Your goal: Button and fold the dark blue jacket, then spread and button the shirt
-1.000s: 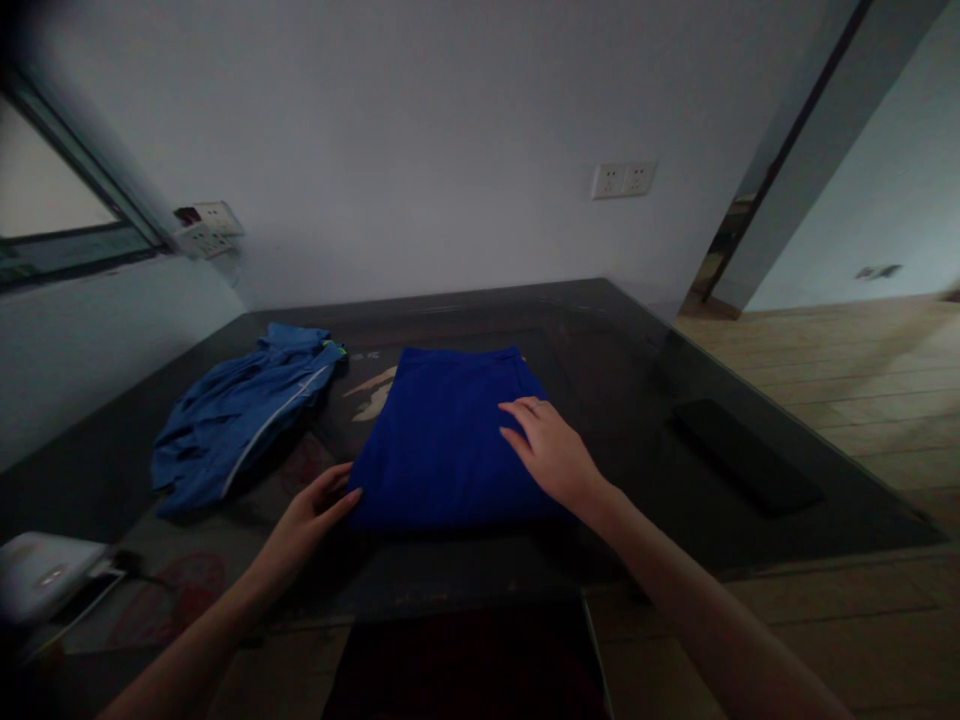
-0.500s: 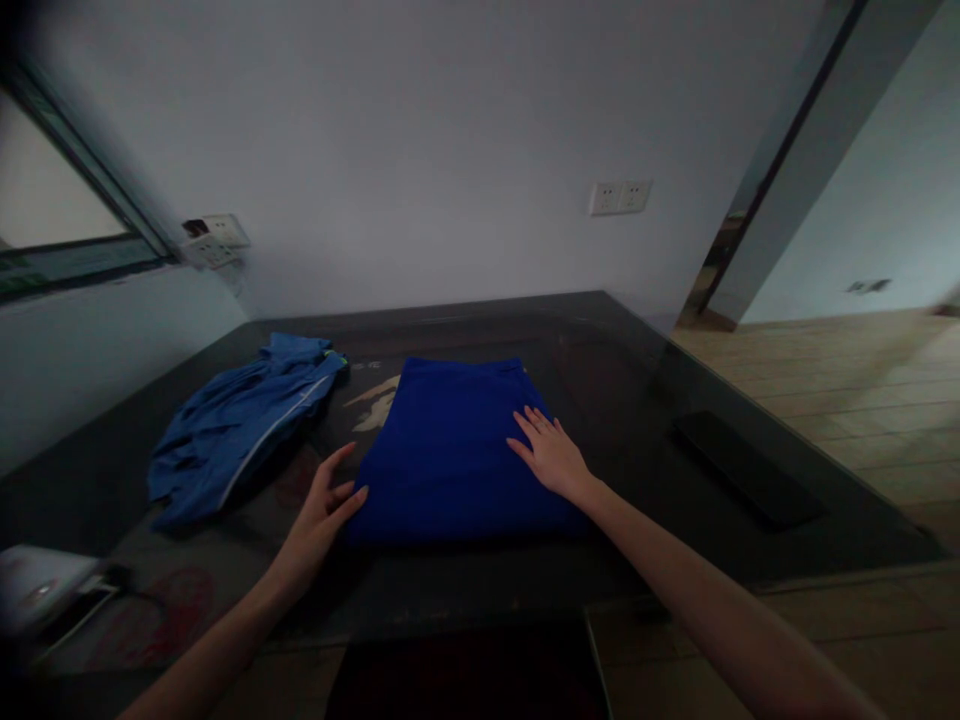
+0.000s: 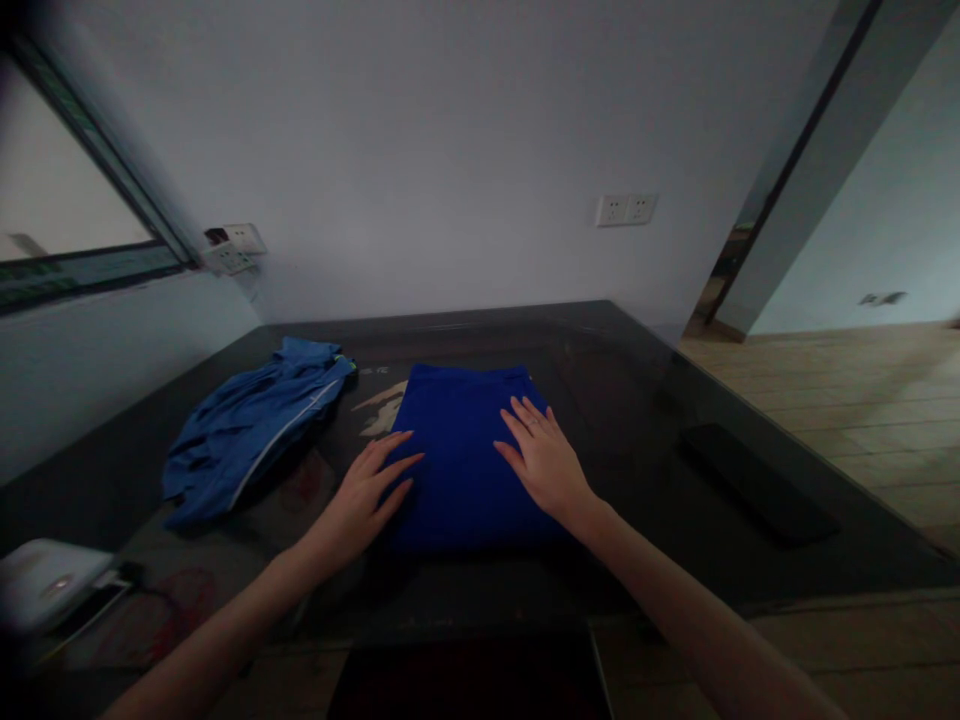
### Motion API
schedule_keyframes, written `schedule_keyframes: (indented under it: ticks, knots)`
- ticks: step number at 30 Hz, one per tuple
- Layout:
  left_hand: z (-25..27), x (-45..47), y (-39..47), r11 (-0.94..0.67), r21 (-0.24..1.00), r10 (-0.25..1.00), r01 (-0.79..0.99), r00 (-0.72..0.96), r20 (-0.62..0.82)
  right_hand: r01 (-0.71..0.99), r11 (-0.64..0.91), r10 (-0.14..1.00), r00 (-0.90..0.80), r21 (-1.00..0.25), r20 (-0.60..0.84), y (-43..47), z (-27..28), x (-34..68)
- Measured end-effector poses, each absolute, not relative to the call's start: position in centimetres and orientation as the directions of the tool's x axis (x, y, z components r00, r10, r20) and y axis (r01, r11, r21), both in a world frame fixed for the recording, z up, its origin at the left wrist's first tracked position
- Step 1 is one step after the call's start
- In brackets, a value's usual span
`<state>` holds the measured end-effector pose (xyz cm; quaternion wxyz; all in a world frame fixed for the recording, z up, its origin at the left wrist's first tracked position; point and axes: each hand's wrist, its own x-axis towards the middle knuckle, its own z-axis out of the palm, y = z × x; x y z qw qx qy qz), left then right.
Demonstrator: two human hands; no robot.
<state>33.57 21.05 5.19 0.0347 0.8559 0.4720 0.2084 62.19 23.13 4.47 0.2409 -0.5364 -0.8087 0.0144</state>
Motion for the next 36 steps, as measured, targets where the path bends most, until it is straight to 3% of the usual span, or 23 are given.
schedule_keyframes:
  ticks: [5,12,20,26,31,36]
  knots:
    - [2.6,35.7,23.3,-0.562,0.206,0.827,0.801,0.543,0.146,0.847,0.452,0.89,-0.409,-0.281,0.2,21.8,2.5,62.1]
    - [1.4,34.8,23.8,-0.538,0.257,0.837,0.802,0.545,0.052,0.86,0.433,0.901,-0.407,-0.268,0.149,22.2,1.2,63.7]
    - [0.8,35.0,23.8,-0.468,0.25,0.884,0.848,0.452,0.122,0.887,0.373,0.927,-0.344,-0.27,0.151,22.5,0.0,63.5]
    - [2.4,35.5,24.9,-0.4,0.283,0.905,0.872,0.425,-0.03,0.912,0.305,0.952,-0.284,-0.274,0.115,23.4,2.1,62.5]
    - [5.1,39.0,29.9,-0.417,0.225,0.906,0.881,0.423,0.021,0.907,0.299,0.922,-0.195,-0.296,0.335,28.4,6.1,59.4]
    - [4.1,41.1,36.8,-0.176,0.185,0.981,0.967,0.158,0.111,0.961,0.071,0.967,0.0,-0.269,0.256,34.6,4.0,57.9]
